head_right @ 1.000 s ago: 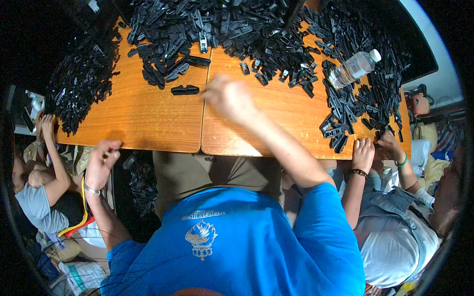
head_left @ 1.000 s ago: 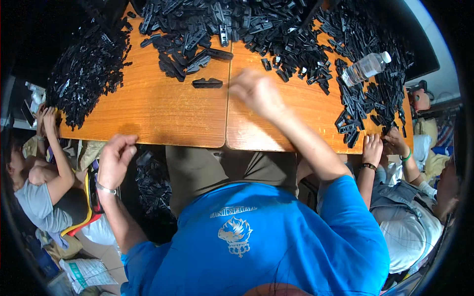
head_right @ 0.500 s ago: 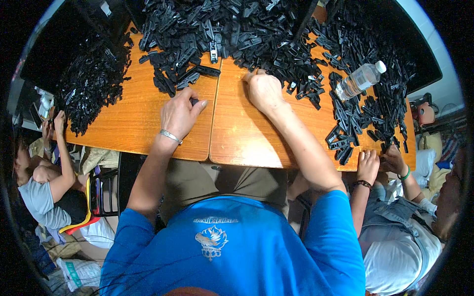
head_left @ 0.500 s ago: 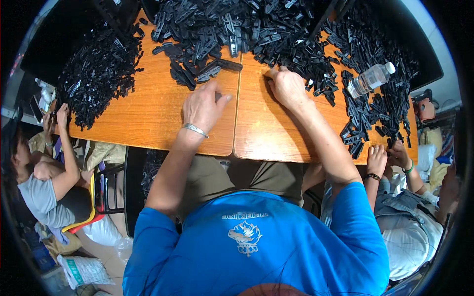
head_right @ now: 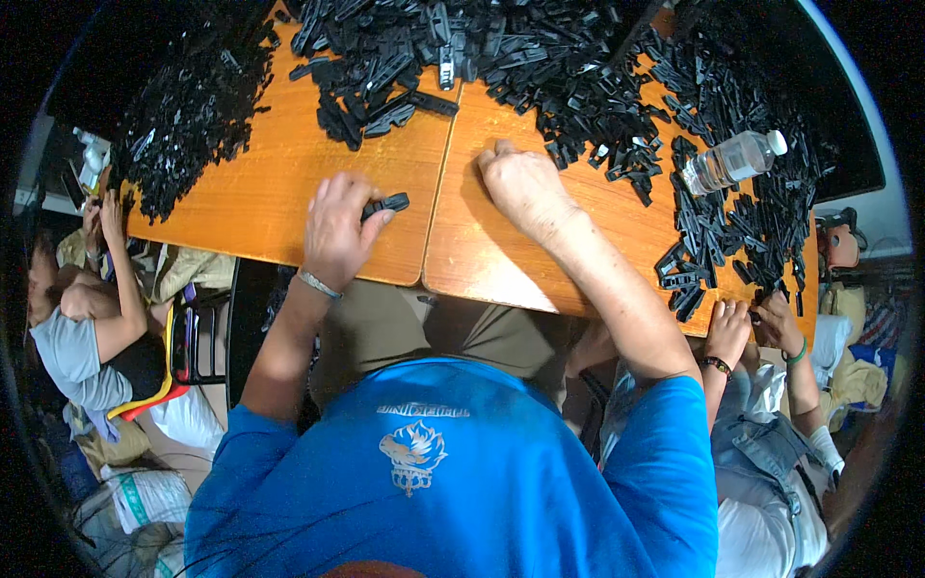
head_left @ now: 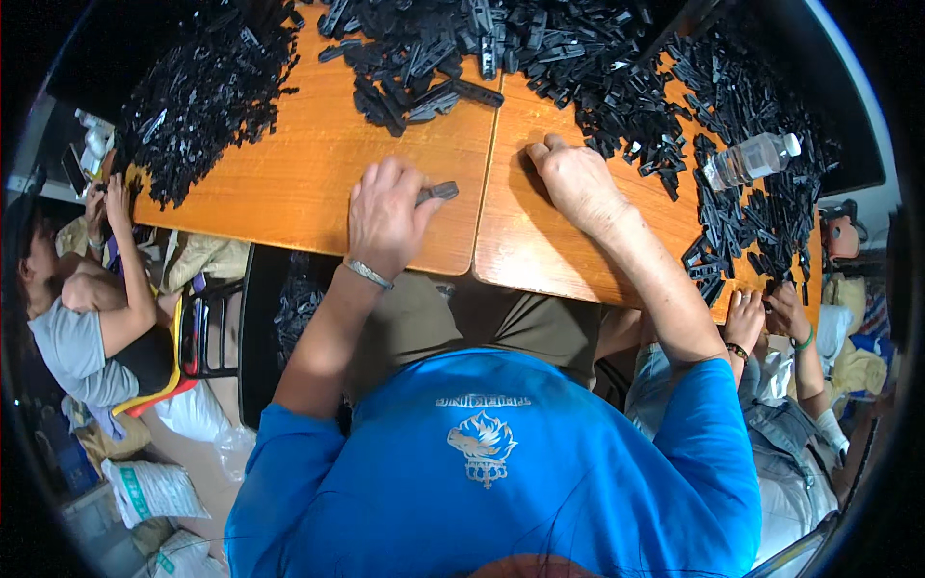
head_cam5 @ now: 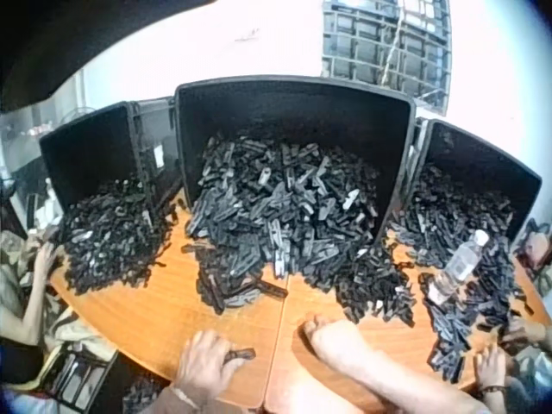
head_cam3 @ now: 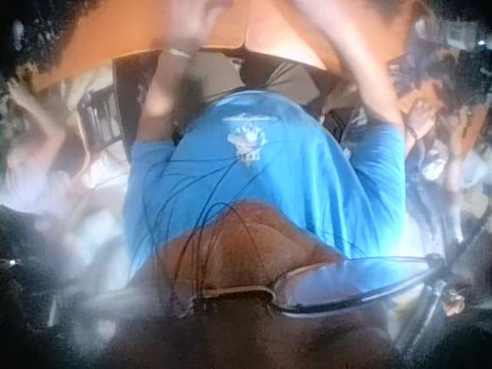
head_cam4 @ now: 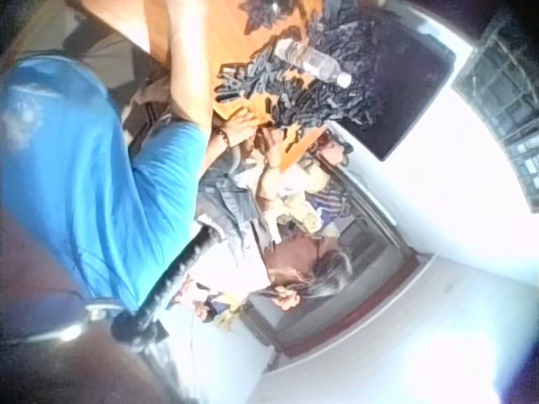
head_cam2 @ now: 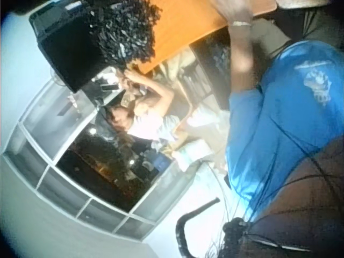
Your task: The person repeatedly picks up plastic components from piles on the table and connects them together by hand.
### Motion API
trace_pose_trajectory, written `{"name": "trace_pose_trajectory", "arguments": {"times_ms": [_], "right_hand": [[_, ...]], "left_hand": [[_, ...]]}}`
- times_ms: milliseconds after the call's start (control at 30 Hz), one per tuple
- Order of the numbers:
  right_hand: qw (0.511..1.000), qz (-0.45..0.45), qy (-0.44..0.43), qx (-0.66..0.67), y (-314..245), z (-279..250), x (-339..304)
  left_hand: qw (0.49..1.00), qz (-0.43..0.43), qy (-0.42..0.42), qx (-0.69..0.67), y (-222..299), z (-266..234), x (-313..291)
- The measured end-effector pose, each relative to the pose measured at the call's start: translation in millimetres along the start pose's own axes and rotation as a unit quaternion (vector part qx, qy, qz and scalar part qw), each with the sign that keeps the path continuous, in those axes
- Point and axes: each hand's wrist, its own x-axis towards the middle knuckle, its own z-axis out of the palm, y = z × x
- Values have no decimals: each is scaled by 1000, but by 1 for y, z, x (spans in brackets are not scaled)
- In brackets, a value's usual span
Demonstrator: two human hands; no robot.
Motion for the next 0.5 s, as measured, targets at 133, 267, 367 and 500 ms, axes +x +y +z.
{"name": "trace_pose_trajectory", "arguments": {"times_ms": [133,267,367,500], "right_hand": [[990,-5,2,140,-35,-9,6],[956,-39,96,275,-72,12,15],[954,-39,109,278,-80,18,22],[948,-69,98,294,-69,26,25]], "left_hand": [[995,13,96,-39,-9,-7,-13],[996,0,87,-35,-23,1,-21],[996,-21,82,-31,-23,2,-23],[996,-35,71,-34,-27,4,-22]]}}
